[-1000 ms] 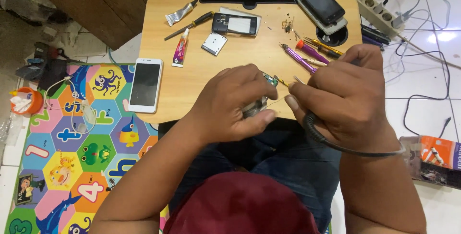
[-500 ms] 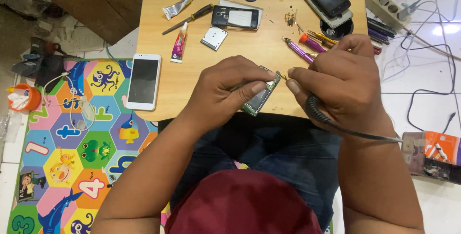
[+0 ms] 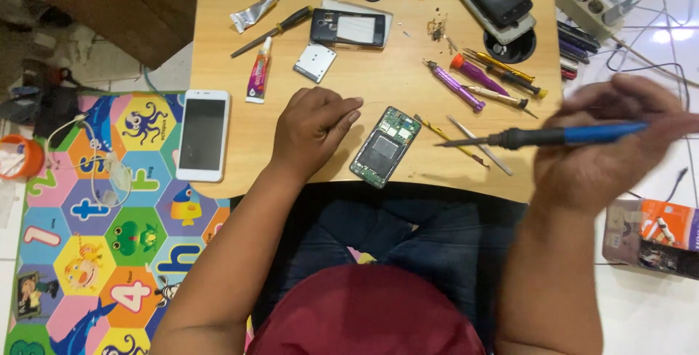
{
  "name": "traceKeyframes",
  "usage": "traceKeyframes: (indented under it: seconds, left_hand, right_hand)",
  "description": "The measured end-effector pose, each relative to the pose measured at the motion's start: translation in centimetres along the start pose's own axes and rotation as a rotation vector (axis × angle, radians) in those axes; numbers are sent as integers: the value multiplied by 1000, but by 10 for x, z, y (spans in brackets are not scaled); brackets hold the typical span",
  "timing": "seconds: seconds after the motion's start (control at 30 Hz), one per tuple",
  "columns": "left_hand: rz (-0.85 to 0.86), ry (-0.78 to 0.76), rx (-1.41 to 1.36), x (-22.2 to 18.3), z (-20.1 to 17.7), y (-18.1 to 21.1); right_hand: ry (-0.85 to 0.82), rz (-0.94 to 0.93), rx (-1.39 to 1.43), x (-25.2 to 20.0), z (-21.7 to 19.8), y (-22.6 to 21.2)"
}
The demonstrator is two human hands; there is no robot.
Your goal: Repairing a mobile phone motherboard by unscrewing components and soldering.
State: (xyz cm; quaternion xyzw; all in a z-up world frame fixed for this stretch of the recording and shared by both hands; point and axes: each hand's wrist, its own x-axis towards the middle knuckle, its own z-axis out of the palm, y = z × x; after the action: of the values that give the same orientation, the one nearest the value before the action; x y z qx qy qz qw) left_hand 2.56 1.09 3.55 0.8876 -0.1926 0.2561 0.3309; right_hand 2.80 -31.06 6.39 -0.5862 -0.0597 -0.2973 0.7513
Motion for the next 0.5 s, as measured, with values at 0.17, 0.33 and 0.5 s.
traceKeyframes:
  seconds: [0.17,0.33,0.5]
  left_hand:
    - [74,-16,60,-11,21,-12]
    - [192,-34,127,-24,48,-43]
    - [174,-49,238,-27,51,-44]
  right_hand:
    - [217,531,495,-11,-4,41]
    - [22,603,659,-24,-28,95]
    - [-93,558,721,-30,-21,98]
